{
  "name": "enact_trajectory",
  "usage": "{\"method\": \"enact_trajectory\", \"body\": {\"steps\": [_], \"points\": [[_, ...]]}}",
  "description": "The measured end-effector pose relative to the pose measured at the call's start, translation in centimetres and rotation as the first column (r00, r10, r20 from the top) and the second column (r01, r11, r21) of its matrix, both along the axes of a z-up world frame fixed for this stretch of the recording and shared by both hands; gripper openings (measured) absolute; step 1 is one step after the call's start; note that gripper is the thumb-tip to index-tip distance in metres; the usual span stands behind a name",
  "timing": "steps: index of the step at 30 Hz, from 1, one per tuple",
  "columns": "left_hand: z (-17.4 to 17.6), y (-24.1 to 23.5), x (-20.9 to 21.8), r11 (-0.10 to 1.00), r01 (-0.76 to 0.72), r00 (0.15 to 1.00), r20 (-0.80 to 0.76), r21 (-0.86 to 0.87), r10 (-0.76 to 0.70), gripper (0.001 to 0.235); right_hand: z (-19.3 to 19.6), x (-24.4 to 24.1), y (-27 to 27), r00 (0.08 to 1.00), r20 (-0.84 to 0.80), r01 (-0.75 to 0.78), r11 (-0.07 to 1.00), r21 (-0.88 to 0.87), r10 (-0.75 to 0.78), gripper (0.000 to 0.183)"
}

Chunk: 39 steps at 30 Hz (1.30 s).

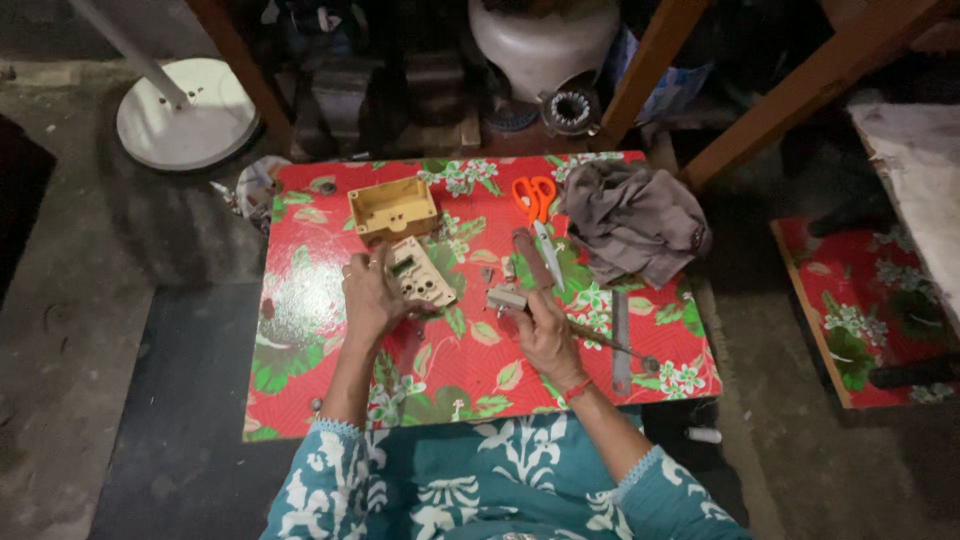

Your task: The person assembles small metal components into a beige electrical box on a floral table. They insert pins and parts by hand, repeatedly checking fit and alignment, and place the assembled unit into the box.

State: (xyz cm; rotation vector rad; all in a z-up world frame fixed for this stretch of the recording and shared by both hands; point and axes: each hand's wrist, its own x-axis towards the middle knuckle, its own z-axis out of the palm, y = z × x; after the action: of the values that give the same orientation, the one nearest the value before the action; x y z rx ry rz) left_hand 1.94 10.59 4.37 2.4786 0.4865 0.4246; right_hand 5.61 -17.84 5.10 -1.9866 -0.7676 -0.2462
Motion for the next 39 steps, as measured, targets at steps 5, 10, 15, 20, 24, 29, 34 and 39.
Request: {"method": "enact_trajectory", "body": {"steps": [5,10,15,20,24,29,34,39], "points": [[0.5,-0.6,0.0,0.994,-0.069,0.993,0.085,-0.083,0.076,0.108,0.2,0.2,0.0,0.992,0.116,-0.048,0.999,0.023,0.045,0.020],[-0.4,-0.7,0.0,0.672,-0.117,0.984,0.006,-0.731,0.177,0.053,0.3,0.2,0.0,0.999,0.044,-0.007,1.000,0.021,0.006,0.023],[-1.9,-1.9,-0.5,0.475,-0.075,0.973,0.040,-0.877,0.227,0.039,0.2,0.1,0.0,0.999,0.044,0.007,1.000,0.014,-0.008,0.024],[-3.0,-4.1,-0.7,0.538,-0.082,0.973,0.049,-0.839,0.225,0.047,-0.2,0.2,-0.1,0.999,0.034,0.028,1.000,-0.002,-0.027,0.024],[-3.1,-5.1,-0.7,0.474,0.095,0.963,0.201,-0.875,0.178,0.051,-0.4,0.2,-0.2,0.999,0.025,0.045,0.999,-0.003,-0.045,0.022],[-2.4,-6.1,-1.8,0.214,0.115,0.964,0.160,-0.970,0.211,0.041,-0.6,0.2,-0.1,0.998,0.025,0.061,0.998,-0.007,-0.061,0.020],[-1.7,-7.1,-2.1,0.131,0.210,0.943,0.236,-0.969,0.234,0.029,-0.4,0.1,-0.2,0.997,0.047,0.059,0.998,-0.011,-0.058,0.023],[-2.8,-6.9,-1.4,0.092,0.248,0.946,0.261,-0.964,0.190,0.026,-0.4,0.2,0.0,0.992,0.050,0.120,0.988,-0.097,-0.115,0.018]]}}
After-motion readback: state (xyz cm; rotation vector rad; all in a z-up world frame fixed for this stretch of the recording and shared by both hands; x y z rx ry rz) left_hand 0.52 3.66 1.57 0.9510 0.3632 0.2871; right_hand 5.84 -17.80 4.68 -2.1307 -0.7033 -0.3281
